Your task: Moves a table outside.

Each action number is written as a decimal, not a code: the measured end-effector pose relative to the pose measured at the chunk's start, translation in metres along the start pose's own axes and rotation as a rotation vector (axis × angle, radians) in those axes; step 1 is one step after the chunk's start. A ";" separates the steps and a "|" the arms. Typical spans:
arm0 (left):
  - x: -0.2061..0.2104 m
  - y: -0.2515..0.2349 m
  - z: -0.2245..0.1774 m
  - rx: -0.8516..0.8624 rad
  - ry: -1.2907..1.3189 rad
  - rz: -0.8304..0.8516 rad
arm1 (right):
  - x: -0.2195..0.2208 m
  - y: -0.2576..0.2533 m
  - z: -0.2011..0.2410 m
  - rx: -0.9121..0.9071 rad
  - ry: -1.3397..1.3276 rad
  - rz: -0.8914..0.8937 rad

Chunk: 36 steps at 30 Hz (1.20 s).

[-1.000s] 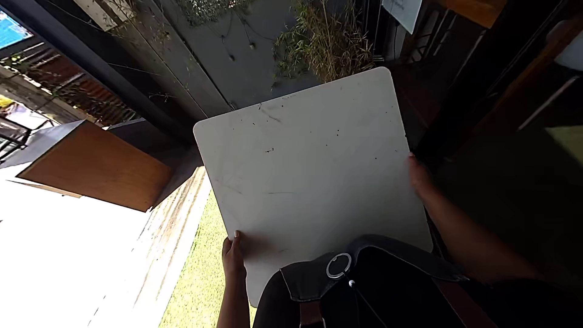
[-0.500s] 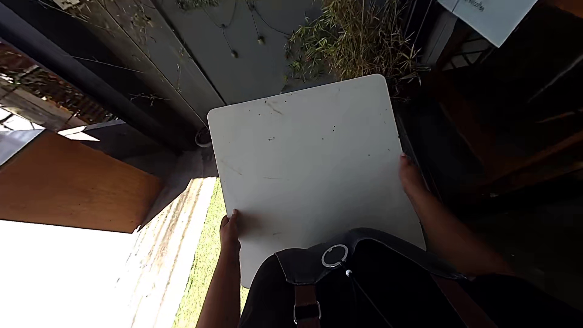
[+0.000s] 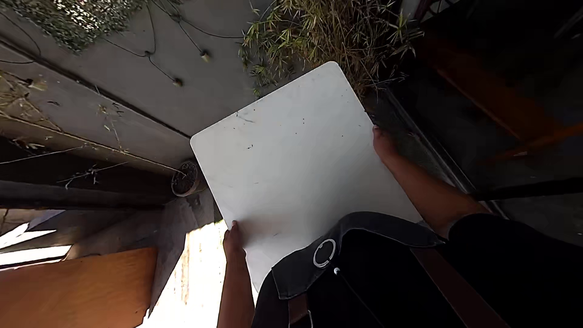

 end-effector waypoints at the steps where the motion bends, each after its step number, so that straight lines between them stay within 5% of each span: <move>1: 0.010 -0.011 -0.004 -0.013 -0.013 0.004 | 0.002 -0.013 0.008 0.007 0.014 -0.016; 20: 0.142 -0.256 -0.063 -0.192 -0.139 0.121 | 0.117 -0.130 0.114 0.245 0.169 -0.008; 27: 0.176 -0.300 -0.092 -0.290 -0.161 0.204 | 0.129 -0.188 0.140 0.228 0.180 0.111; 31: 0.165 -0.310 -0.076 -0.328 -0.143 0.280 | 0.121 -0.163 0.126 0.245 0.153 0.108; 36: 0.112 -0.293 -0.054 -0.367 -0.035 0.267 | 0.107 -0.067 0.032 0.465 -0.020 0.030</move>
Point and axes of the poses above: each hand's wrist, its own y-axis away from the middle knuckle, its own x-axis out of the palm, z = x × y, the point moved 3 cm from there along -y, towards the middle knuckle, and after that the axes turned 13 degrees about y, right-handed, at the moved point
